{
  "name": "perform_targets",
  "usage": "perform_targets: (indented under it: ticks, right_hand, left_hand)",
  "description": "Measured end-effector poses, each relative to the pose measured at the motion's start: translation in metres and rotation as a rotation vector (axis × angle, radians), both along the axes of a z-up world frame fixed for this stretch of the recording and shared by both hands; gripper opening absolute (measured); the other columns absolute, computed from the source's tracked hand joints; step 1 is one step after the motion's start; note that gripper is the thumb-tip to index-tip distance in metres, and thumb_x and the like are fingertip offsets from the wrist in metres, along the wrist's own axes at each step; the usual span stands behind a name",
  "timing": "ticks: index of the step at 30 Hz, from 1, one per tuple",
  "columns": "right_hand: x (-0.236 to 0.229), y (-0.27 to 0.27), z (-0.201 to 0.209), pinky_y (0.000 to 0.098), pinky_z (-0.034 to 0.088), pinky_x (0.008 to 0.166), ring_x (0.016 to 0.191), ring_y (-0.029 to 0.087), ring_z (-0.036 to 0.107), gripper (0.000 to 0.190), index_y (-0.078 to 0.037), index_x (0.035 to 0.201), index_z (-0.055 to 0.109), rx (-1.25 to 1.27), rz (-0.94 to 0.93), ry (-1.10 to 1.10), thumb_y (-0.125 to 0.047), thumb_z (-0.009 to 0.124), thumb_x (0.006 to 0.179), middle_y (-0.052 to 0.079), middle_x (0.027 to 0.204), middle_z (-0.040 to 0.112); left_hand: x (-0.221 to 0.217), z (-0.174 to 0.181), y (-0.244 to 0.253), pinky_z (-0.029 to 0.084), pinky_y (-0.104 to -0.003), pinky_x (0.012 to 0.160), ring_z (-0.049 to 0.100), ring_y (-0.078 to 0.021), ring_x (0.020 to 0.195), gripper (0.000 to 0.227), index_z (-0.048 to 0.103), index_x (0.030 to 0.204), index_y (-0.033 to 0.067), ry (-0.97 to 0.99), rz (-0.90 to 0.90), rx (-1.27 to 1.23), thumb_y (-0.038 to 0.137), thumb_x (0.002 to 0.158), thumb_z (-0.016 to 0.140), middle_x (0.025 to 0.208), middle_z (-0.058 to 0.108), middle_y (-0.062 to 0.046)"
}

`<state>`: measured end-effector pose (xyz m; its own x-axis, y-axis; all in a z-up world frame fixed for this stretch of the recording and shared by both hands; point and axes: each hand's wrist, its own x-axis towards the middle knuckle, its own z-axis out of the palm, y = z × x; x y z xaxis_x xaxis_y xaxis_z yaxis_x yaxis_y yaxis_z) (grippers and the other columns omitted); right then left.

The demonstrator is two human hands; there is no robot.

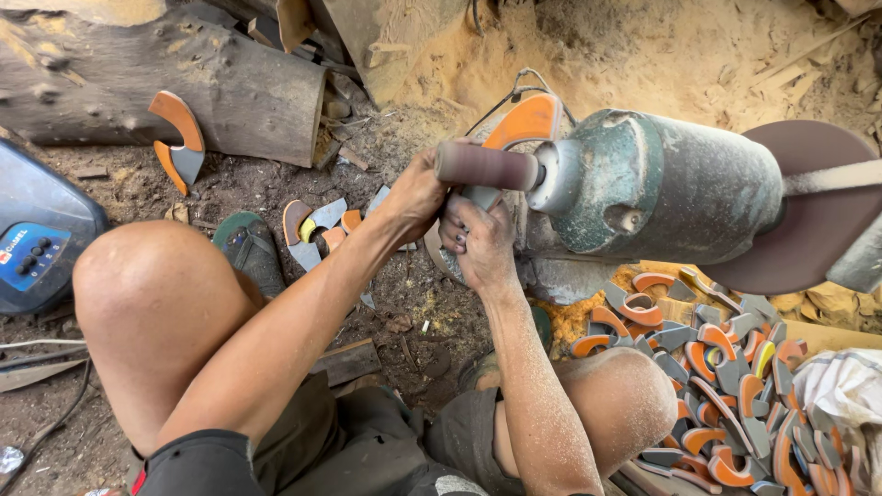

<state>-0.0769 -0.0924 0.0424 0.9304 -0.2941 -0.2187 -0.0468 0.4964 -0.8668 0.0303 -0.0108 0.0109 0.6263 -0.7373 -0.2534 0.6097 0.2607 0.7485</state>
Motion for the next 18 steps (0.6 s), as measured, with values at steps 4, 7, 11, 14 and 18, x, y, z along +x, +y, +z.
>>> perform_targets:
  ticks: [4,7,11,14,18]
  right_hand:
    - [0.006,0.002,-0.002,0.0239,0.032,0.046,0.054,0.006,0.039,0.021,-0.009,0.08,0.051,0.033,-0.019,-0.044,-0.002,0.059,0.099,-0.003,0.072,0.043]
    - [0.008,0.002,-0.004,0.024,0.032,0.046,0.054,0.006,0.039,0.02,-0.01,0.08,0.052,0.021,-0.02,-0.037,-0.002,0.058,0.098,-0.003,0.071,0.043]
    - [0.01,0.001,-0.005,0.0239,0.032,0.047,0.055,0.006,0.039,0.019,-0.009,0.081,0.053,0.012,-0.021,-0.035,-0.002,0.057,0.098,-0.004,0.072,0.043]
    - [0.011,0.001,-0.005,0.024,0.032,0.047,0.055,0.006,0.039,0.019,-0.008,0.081,0.053,0.001,-0.015,-0.046,-0.002,0.057,0.098,-0.003,0.072,0.043]
    - [0.01,0.003,-0.001,0.0233,0.033,0.046,0.054,0.006,0.04,0.018,-0.009,0.082,0.053,0.029,-0.006,-0.035,-0.002,0.058,0.098,-0.004,0.071,0.043]
  left_hand:
    - [0.011,-0.003,-0.004,0.065,-0.031,0.086,0.073,-0.0133,0.086,0.031,0.067,0.121,0.0002,-0.037,-0.023,-0.125,0.018,0.096,0.071,0.099,0.077,-0.009]
    - [0.018,-0.009,-0.004,0.063,-0.028,0.08,0.07,-0.0115,0.082,0.034,0.067,0.123,0.0011,-0.043,-0.05,-0.158,0.019,0.094,0.074,0.095,0.075,-0.006]
    - [0.021,-0.013,-0.005,0.062,-0.026,0.084,0.069,-0.0104,0.084,0.035,0.068,0.123,-0.0008,-0.063,-0.061,-0.212,0.016,0.094,0.077,0.097,0.074,-0.005]
    - [0.02,-0.009,-0.004,0.063,-0.028,0.082,0.069,-0.0119,0.08,0.037,0.069,0.123,-0.002,-0.082,-0.064,-0.21,0.019,0.093,0.077,0.093,0.074,-0.007]
    - [0.015,-0.001,-0.002,0.063,-0.028,0.078,0.07,-0.0109,0.079,0.033,0.069,0.12,0.0025,-0.058,-0.03,-0.143,0.02,0.092,0.074,0.093,0.075,-0.005]
